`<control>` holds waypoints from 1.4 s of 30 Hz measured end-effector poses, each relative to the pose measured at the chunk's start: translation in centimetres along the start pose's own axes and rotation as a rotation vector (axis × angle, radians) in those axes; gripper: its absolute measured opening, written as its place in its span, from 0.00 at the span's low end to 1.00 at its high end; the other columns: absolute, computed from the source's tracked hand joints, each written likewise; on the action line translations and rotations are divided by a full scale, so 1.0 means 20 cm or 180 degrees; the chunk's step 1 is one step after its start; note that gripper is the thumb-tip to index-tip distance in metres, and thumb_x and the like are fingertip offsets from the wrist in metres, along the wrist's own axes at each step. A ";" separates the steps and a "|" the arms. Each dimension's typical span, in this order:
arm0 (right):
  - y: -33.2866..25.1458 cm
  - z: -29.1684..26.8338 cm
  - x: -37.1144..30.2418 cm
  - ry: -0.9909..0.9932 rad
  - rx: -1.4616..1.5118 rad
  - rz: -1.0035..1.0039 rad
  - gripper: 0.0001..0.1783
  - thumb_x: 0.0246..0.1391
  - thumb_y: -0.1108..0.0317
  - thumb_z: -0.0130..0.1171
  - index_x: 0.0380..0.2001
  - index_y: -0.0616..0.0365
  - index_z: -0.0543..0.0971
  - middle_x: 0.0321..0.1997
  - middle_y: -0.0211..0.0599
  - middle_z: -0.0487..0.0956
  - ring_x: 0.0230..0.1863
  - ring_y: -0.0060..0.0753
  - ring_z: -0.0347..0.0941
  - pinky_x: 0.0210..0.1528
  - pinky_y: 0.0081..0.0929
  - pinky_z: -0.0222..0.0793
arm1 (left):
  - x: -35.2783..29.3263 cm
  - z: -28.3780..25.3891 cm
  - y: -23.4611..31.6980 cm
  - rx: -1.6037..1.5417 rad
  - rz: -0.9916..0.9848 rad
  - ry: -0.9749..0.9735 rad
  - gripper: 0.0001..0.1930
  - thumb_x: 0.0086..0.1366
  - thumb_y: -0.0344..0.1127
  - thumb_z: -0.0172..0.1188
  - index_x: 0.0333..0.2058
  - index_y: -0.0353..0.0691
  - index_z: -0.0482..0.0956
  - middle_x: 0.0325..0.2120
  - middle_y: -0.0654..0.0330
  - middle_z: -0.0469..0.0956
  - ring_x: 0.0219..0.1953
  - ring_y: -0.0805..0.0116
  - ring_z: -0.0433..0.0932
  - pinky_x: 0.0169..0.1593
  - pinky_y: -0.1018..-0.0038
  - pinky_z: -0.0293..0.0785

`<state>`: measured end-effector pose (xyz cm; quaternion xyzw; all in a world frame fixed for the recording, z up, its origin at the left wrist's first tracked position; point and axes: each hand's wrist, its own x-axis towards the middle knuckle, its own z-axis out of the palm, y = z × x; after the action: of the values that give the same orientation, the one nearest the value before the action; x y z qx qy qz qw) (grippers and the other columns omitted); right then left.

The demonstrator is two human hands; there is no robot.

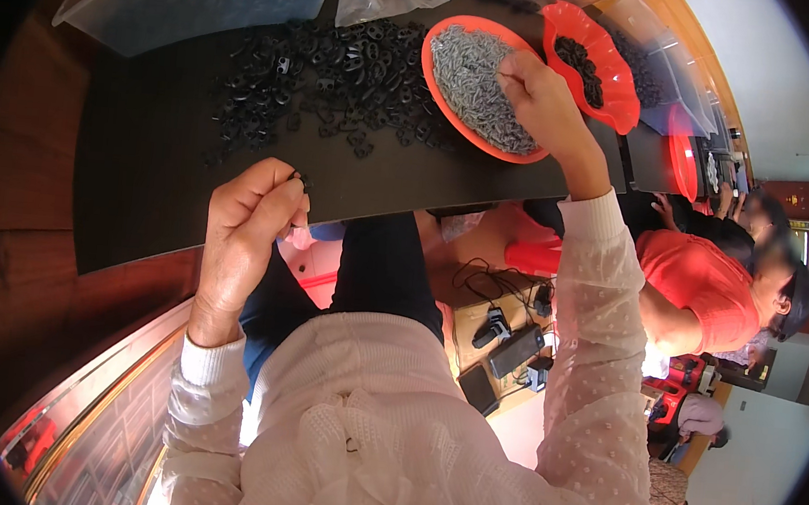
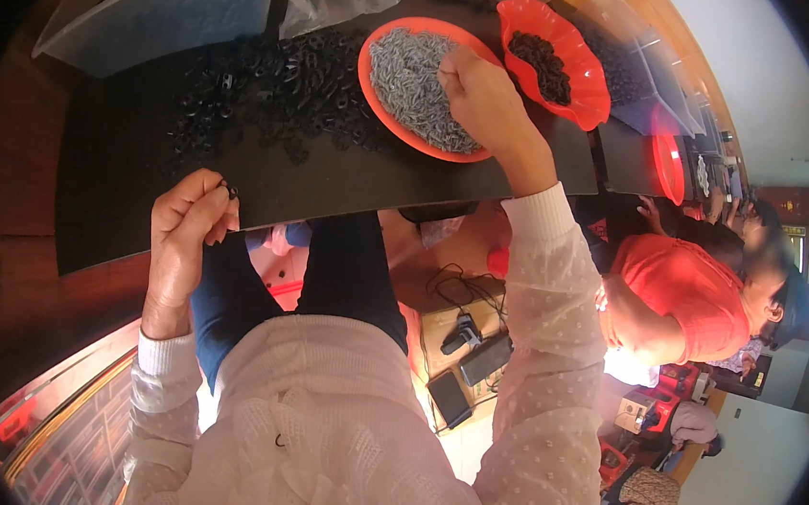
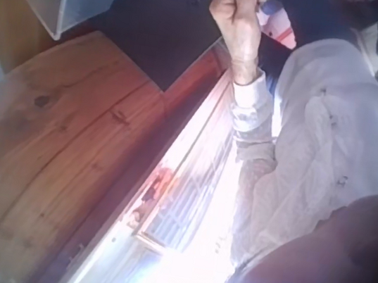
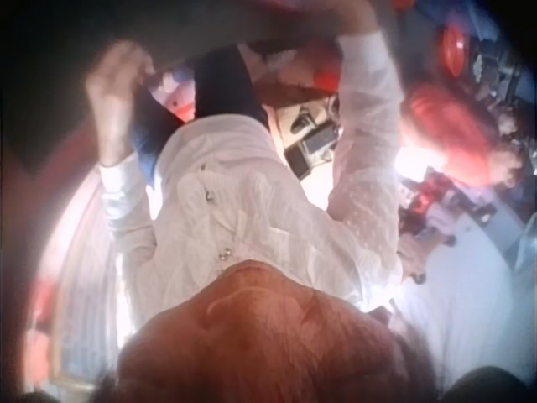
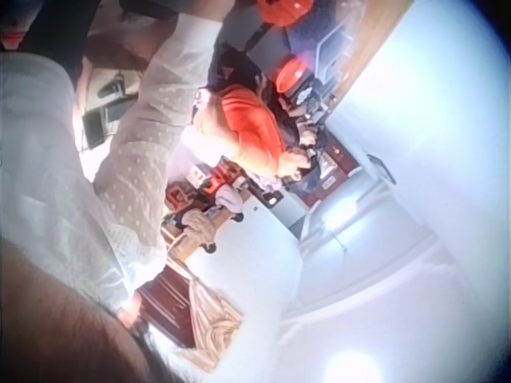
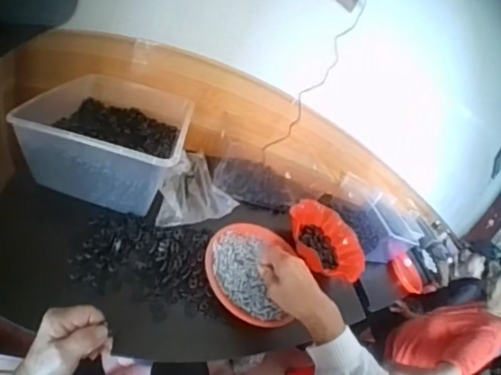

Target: The person sits at a table and repeatedly picks up small black plastic clips and metal screws. They insert the screws into the clips by hand and place the assembled units into a red bowl. The process is repetitive and involves handling small components one at a time.

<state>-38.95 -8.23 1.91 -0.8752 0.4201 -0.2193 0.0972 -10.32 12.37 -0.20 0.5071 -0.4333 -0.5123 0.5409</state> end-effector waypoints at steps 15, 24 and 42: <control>-0.05 -0.04 -0.04 -0.0408 -0.0397 0.0244 0.10 0.55 0.63 0.57 0.32 0.60 0.78 0.31 0.47 0.78 0.37 0.54 0.74 0.38 0.44 0.69 | -0.01 0.01 0.00 0.0000 -0.0021 0.0102 0.10 0.66 0.30 0.50 0.27 0.34 0.75 0.18 0.67 0.72 0.22 0.83 0.66 0.27 0.83 0.61; -0.07 0.06 0.00 -0.0475 -0.0447 -0.0167 0.11 0.56 0.62 0.56 0.33 0.60 0.78 0.29 0.46 0.78 0.35 0.53 0.74 0.36 0.43 0.68 | 0.00 0.01 -0.02 -0.0001 -0.0022 0.0136 0.09 0.64 0.31 0.49 0.26 0.37 0.74 0.19 0.67 0.72 0.20 0.83 0.63 0.24 0.83 0.56; -0.06 0.05 0.02 -0.0378 -0.0148 0.0267 0.11 0.56 0.63 0.56 0.30 0.60 0.77 0.28 0.49 0.78 0.32 0.54 0.74 0.34 0.43 0.69 | 0.00 0.01 -0.01 0.0040 0.0037 0.0167 0.10 0.66 0.30 0.51 0.26 0.35 0.75 0.19 0.68 0.72 0.22 0.84 0.65 0.27 0.84 0.59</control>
<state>-37.47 -7.90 1.59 -0.8703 0.4549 -0.1529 0.1106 -10.50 12.43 -0.35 0.5213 -0.4251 -0.4929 0.5519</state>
